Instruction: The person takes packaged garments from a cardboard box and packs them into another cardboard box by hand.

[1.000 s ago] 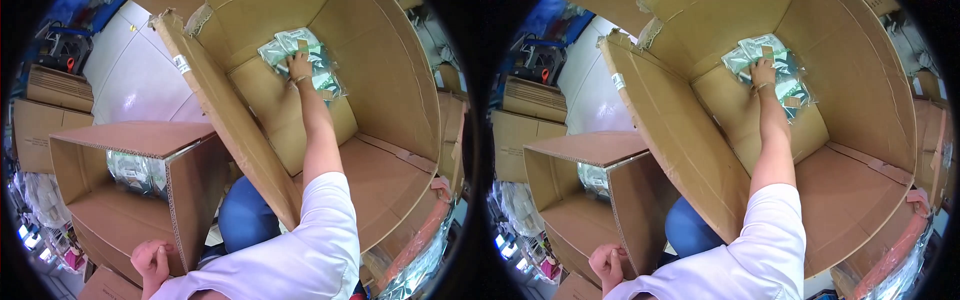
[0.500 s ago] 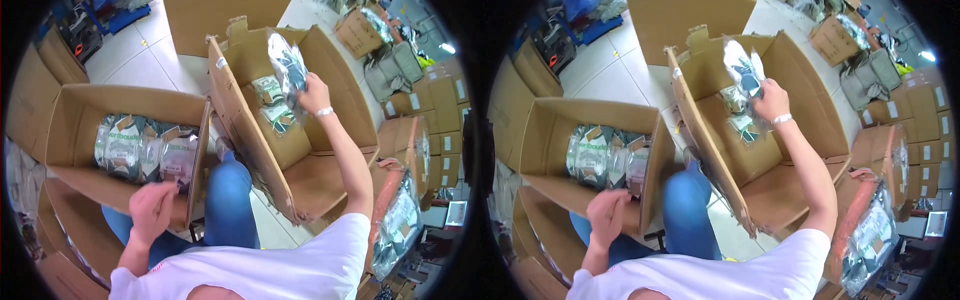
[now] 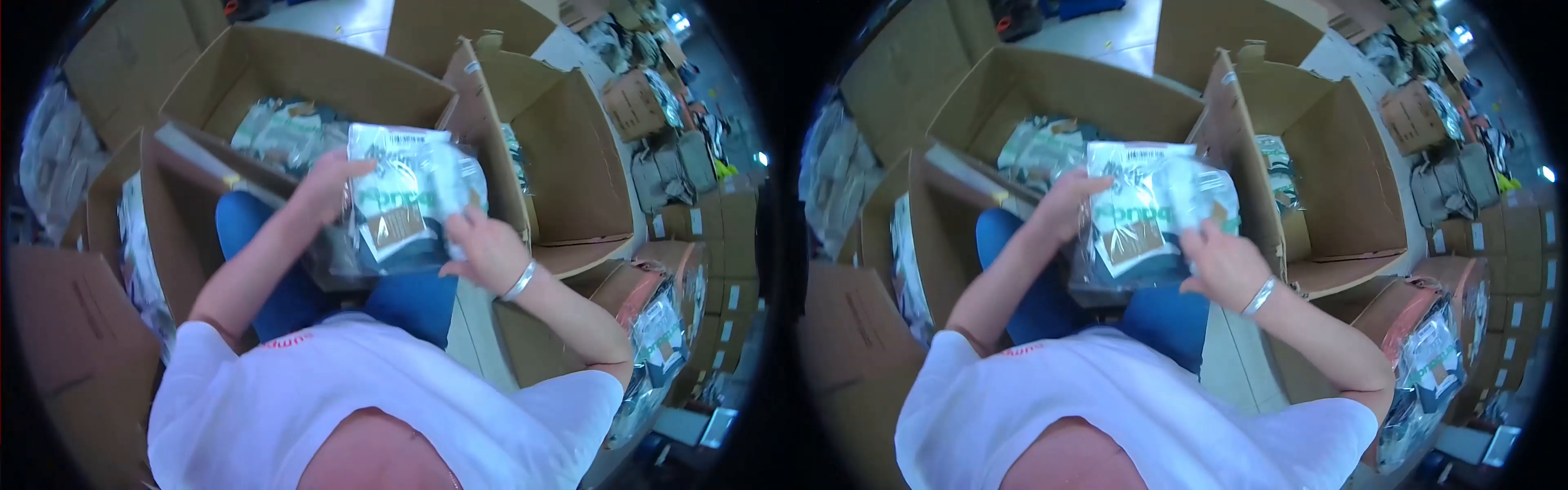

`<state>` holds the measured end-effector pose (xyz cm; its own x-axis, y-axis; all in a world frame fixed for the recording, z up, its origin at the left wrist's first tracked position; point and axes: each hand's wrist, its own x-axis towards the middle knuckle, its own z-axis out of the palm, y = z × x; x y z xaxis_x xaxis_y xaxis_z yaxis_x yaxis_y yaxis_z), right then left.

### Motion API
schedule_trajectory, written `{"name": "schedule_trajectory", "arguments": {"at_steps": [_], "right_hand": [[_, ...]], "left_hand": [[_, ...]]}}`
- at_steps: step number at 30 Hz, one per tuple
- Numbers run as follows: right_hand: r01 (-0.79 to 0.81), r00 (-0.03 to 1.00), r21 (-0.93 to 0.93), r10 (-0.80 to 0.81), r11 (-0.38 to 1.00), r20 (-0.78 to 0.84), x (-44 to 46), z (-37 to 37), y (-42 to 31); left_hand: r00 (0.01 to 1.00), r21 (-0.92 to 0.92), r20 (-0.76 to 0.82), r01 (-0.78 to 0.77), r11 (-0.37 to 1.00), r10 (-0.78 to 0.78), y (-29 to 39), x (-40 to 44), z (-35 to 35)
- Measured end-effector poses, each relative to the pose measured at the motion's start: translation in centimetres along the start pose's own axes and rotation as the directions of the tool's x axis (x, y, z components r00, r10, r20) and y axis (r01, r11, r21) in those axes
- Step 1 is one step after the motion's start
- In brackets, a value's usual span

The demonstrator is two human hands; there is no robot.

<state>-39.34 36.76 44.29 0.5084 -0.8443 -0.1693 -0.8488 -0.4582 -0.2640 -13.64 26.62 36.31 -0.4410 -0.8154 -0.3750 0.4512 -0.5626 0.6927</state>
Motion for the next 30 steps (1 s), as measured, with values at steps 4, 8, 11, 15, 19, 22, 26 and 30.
{"name": "schedule_trajectory", "arguments": {"at_steps": [4, 8, 11, 15, 19, 22, 26, 30], "right_hand": [[0.032, 0.914, -0.069, -0.058, 0.997, -0.403, 0.4, -5.1, 2.7], [0.100, 0.822, -0.409, -0.307, 0.907, -0.481, 1.0, -9.8, 2.2], [0.429, 0.594, -0.635, -0.730, 0.643, -0.338, 2.8, -10.4, 2.7], [0.519, 0.505, -0.675, -0.825, 0.524, -0.253, 7.4, -10.4, 7.9], [0.590, 0.509, -0.662, -0.849, 0.462, -0.140, 10.4, -10.1, 10.8], [0.623, 0.544, -0.500, -0.793, 0.602, -0.275, 8.9, -12.8, 10.4], [0.493, 0.643, -0.380, -0.622, 0.783, -0.447, 3.7, -14.9, 11.0], [0.221, 0.343, 0.195, 0.111, 0.955, -0.933, -3.6, -17.1, 16.0]], "left_hand": [[1.000, 0.139, 0.026, 0.012, 0.990, -0.015, 2.4, 2.2, -2.0], [0.942, 0.068, 0.250, 0.216, 0.974, -0.226, 6.2, 5.6, -4.2], [0.962, 0.070, 0.152, 0.221, 0.973, -0.229, 5.7, 10.6, -7.9], [0.963, 0.165, 0.128, 0.216, 0.962, -0.238, 7.6, 9.7, -6.8], [0.970, 0.389, -0.187, 0.221, 0.895, -0.158, 8.0, 10.4, -6.3], [0.965, 0.468, -0.216, 0.236, 0.852, -0.149, 8.2, 11.6, -5.9], [0.933, 0.507, -0.309, 0.325, 0.799, -0.183, 7.2, 14.5, -7.1], [0.966, 0.794, -0.230, 0.255, 0.551, -0.116, 6.7, 14.7, -5.6]]}}
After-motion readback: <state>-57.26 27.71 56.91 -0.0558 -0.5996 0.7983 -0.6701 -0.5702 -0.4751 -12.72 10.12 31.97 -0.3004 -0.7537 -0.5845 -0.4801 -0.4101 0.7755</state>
